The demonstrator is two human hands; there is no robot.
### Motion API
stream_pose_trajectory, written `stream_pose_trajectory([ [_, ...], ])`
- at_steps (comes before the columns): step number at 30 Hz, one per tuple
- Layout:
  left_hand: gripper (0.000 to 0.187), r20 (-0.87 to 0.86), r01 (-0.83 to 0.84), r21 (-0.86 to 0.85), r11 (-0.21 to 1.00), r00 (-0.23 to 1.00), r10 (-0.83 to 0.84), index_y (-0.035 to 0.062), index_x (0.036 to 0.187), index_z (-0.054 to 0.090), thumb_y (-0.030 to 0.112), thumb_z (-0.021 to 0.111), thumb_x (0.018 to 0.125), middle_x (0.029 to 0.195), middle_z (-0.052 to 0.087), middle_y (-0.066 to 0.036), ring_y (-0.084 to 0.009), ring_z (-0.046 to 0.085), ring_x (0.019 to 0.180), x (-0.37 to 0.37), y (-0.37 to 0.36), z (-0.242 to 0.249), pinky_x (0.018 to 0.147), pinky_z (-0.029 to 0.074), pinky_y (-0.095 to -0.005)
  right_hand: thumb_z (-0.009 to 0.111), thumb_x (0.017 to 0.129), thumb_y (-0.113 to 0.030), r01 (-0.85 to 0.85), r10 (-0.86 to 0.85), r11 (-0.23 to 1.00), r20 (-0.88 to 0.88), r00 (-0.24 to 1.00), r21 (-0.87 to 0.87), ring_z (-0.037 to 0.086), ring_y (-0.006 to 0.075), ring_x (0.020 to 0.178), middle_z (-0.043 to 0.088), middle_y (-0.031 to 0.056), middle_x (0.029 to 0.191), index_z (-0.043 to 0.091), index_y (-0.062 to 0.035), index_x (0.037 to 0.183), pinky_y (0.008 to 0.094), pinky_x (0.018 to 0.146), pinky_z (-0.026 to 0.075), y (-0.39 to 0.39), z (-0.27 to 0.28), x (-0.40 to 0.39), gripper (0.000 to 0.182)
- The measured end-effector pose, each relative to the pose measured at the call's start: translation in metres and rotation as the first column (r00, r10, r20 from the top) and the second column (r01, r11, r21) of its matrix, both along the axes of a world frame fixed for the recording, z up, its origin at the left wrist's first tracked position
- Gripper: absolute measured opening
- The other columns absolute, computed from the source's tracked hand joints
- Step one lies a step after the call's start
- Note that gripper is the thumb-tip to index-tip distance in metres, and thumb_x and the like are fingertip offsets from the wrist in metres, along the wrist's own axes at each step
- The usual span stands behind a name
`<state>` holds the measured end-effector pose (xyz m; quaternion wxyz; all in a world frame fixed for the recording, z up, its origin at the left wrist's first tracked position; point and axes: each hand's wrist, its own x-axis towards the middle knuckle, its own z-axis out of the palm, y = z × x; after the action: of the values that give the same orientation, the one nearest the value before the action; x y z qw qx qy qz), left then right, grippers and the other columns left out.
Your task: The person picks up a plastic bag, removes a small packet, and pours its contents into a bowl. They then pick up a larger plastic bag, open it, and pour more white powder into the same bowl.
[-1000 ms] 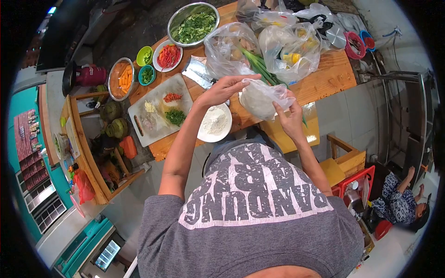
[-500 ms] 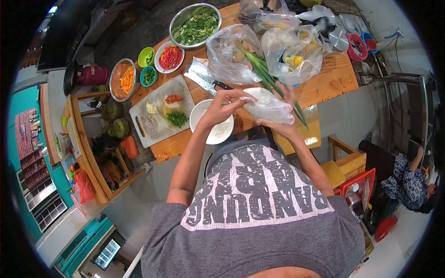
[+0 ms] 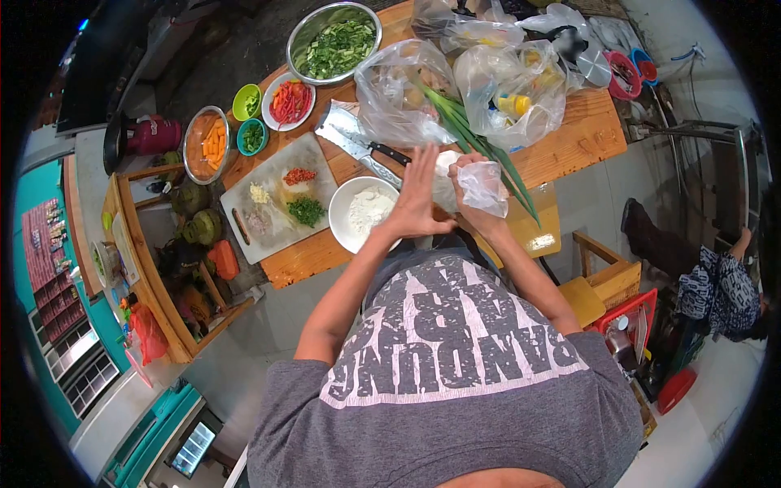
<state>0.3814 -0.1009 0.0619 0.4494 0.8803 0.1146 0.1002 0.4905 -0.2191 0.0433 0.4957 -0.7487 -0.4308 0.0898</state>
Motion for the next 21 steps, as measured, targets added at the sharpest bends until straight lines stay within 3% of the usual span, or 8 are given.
stream_pose_trajectory([
  [5,0.096,0.094,-0.172,0.067,0.983,0.982,0.165,0.0119,0.142,0.033,0.037,0.078,0.061,0.152,0.024,-0.014,-0.0395,0.014,0.141,0.025,-0.028,-0.045,0.11,0.001,-0.0616,0.067,0.075,-0.005,-0.036,0.036,0.999,0.012,0.999,0.03,0.059,0.0287,0.083,0.059,0.0128,0.089,0.063,-0.0026,0.09,0.0372,0.07,0.047,-0.003,-0.013,-0.003,0.015],
  [6,0.064,0.142,-0.209,-0.03,0.977,0.967,0.211,0.0159,0.127,0.055,0.032,0.073,0.068,0.145,0.039,-0.007,-0.0383,0.018,0.14,0.027,-0.031,-0.03,0.109,-0.001,-0.0635,0.067,0.075,-0.005,-0.041,0.041,0.999,0.006,0.999,0.022,0.059,0.0294,0.082,0.059,0.0132,0.089,0.063,-0.0023,0.089,0.0374,0.069,0.047,-0.003,-0.018,-0.002,0.014],
  [9,0.037,0.183,-0.179,0.147,0.973,0.971,0.151,0.017,0.109,0.067,0.03,0.067,0.074,0.133,0.053,-0.001,-0.0379,0.022,0.139,0.025,-0.027,-0.057,0.107,0.0,-0.0663,0.068,0.076,-0.009,-0.102,0.103,0.995,-0.055,0.993,0.021,0.057,0.0321,0.085,0.059,0.0139,0.091,0.063,-0.0023,0.088,0.0396,0.071,0.045,-0.001,0.013,-0.005,0.015],
  [10,0.029,0.274,-0.211,0.053,0.976,0.943,0.189,0.0172,0.101,0.071,0.029,0.063,0.076,0.123,0.06,0.002,-0.0377,0.024,0.137,0.027,-0.026,-0.052,0.106,-0.003,-0.0677,0.071,0.075,-0.019,-0.085,0.1,0.993,0.187,0.977,-0.087,0.056,0.0332,0.091,0.059,0.0133,0.092,0.063,-0.0035,0.091,0.0415,0.077,0.043,0.002,0.026,-0.003,0.024],
  [13,0.032,0.196,-0.102,0.128,0.986,0.978,0.075,0.0148,0.102,0.07,0.03,0.063,0.075,0.125,0.059,0.004,-0.037,0.026,0.136,0.03,-0.023,-0.055,0.106,-0.006,-0.0672,0.074,0.073,-0.027,0.082,-0.061,0.993,0.226,0.972,-0.086,0.055,0.0333,0.094,0.059,0.0133,0.091,0.062,-0.0055,0.095,0.0429,0.081,0.042,0.0,0.07,-0.001,0.033],
  [15,0.04,0.143,-0.101,0.089,0.991,0.986,0.087,0.0116,0.11,0.065,0.031,0.06,0.076,0.125,0.058,-0.001,-0.0344,0.026,0.136,0.038,-0.026,-0.054,0.106,-0.008,-0.0669,0.077,0.071,-0.028,0.091,-0.023,0.94,0.206,0.978,-0.328,0.054,0.0338,0.094,0.057,0.0138,0.097,0.057,-0.0039,0.109,0.0422,0.08,0.043,-0.023,0.062,0.009,0.049],
  [20,0.049,0.091,-0.017,0.075,0.997,0.996,0.01,0.01,0.121,0.057,0.032,0.058,0.077,0.125,0.054,-0.007,-0.0319,0.029,0.134,0.045,-0.021,-0.064,0.105,-0.005,-0.0691,0.071,0.074,-0.019,-0.508,0.238,0.431,-0.45,0.861,-0.745,0.047,0.0381,0.113,0.049,0.0198,0.121,0.051,0.0,0.12,0.0427,0.091,0.041,-0.041,0.106,-0.002,0.054],
  [21,0.05,0.035,0.01,0.132,0.991,0.999,-0.014,0.0096,0.121,0.057,0.032,0.06,0.076,0.124,0.053,-0.008,-0.0318,0.029,0.134,0.048,-0.019,-0.072,0.105,-0.004,-0.0697,0.07,0.073,-0.016,-0.476,0.411,0.578,-0.267,0.872,-0.663,0.046,0.0378,0.116,0.049,0.0202,0.123,0.05,0.0003,0.121,0.0429,0.094,0.039,-0.038,0.099,-0.007,0.054],
])
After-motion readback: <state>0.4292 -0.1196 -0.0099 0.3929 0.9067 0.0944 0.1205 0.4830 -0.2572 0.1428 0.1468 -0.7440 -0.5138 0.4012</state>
